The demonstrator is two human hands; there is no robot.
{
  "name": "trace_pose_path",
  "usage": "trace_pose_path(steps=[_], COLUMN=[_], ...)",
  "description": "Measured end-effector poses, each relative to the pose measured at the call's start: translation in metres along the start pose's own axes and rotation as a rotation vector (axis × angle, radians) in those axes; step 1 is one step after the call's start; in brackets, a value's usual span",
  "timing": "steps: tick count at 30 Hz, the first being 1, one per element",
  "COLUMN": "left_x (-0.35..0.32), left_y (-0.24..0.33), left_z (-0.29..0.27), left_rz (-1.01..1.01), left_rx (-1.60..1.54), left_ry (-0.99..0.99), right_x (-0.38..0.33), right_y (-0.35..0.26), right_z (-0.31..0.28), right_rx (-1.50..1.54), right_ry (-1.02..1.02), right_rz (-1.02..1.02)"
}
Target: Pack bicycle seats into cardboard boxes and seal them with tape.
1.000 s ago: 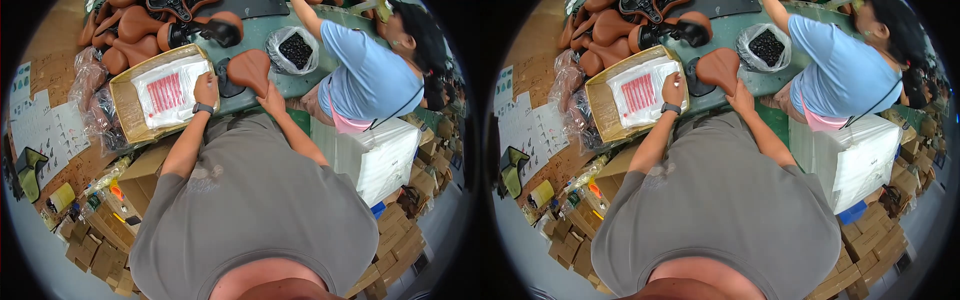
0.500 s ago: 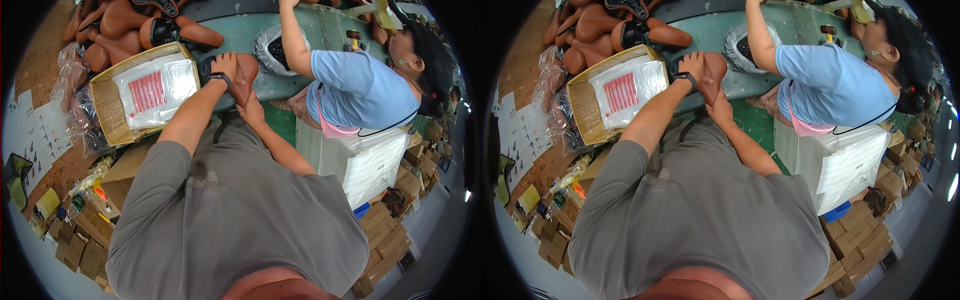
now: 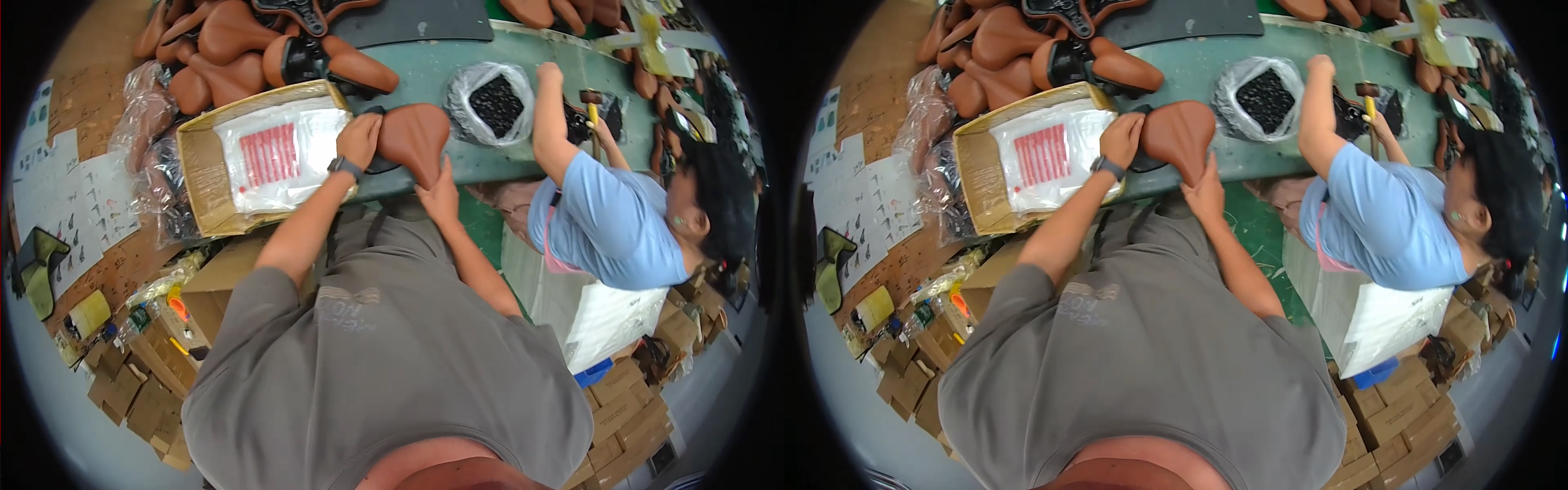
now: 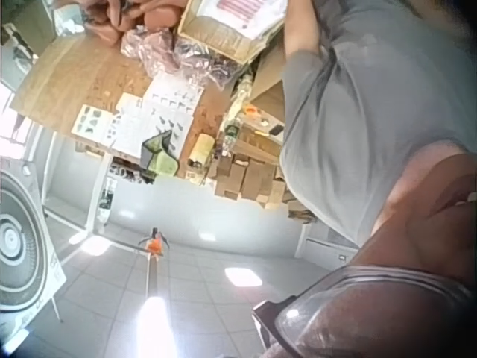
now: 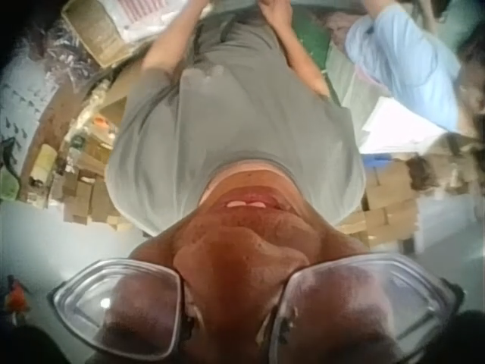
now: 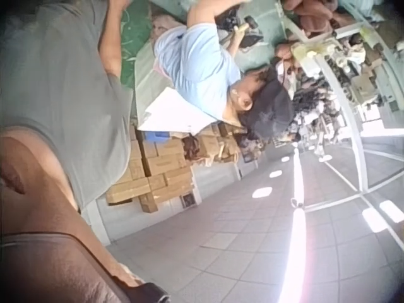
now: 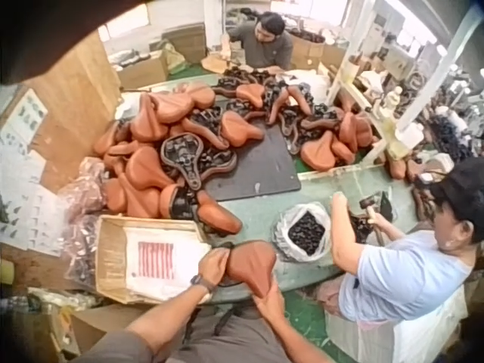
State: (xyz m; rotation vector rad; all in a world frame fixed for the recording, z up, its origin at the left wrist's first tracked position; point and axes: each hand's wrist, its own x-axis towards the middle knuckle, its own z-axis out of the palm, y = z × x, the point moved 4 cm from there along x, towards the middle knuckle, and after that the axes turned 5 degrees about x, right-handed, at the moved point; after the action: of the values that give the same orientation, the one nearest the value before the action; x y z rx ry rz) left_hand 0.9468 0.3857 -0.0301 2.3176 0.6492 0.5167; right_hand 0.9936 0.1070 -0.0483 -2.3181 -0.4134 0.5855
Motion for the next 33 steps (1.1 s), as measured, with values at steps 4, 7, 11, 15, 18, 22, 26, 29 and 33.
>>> trace_pose_path(steps=[4, 7, 11, 15, 18, 22, 26, 29, 33], left_x=[-0.068, -0.096, -0.084, -0.097, -0.113, -0.141, -0.137, -0.150, -0.150], left_y=[-0.079, -0.141, -0.156, -0.162, -0.173, -0.195, -0.177, -0.156, -0.095], left_z=[-0.050, -0.043, -0.032, -0.028, -0.035, -0.066, -0.126, -0.191, -0.214], left_rz=[-0.488, -0.448, -0.558, -0.561, -0.603, -1.175, -1.027, -0.874, -0.769], left_rx=[0.044, 0.250, 0.218, 0.287, 0.249, -0.965, -0.950, -0.637, -0.516], left_ry=[0.155, 0.035, -0.165, -0.136, 0.023, 0.351, 0.207, 0.185, -0.014], right_x=[-0.013, -0.041, -0.022, -0.010, -0.008, -0.015, -0.023, -0.001, 0.010], right_y=[-0.013, -0.012, -0.018, -0.025, -0.040, -0.086, -0.135, -0.186, -0.247], right_z=[-0.031, -0.043, -0.024, 0.006, 0.017, -0.014, -0.027, 0.004, 0.044], right_rx=[1.013, 1.549, 1.220, 1.192, 1.020, 0.908, 1.054, 1.043, 0.936], right_ry=[-0.417, -0.617, -0.507, -0.573, -0.524, -0.550, -0.784, -1.014, -1.145], right_rz=[0.630, 1.042, 0.861, 0.856, 0.835, 0.574, 0.390, 0.257, 0.218])
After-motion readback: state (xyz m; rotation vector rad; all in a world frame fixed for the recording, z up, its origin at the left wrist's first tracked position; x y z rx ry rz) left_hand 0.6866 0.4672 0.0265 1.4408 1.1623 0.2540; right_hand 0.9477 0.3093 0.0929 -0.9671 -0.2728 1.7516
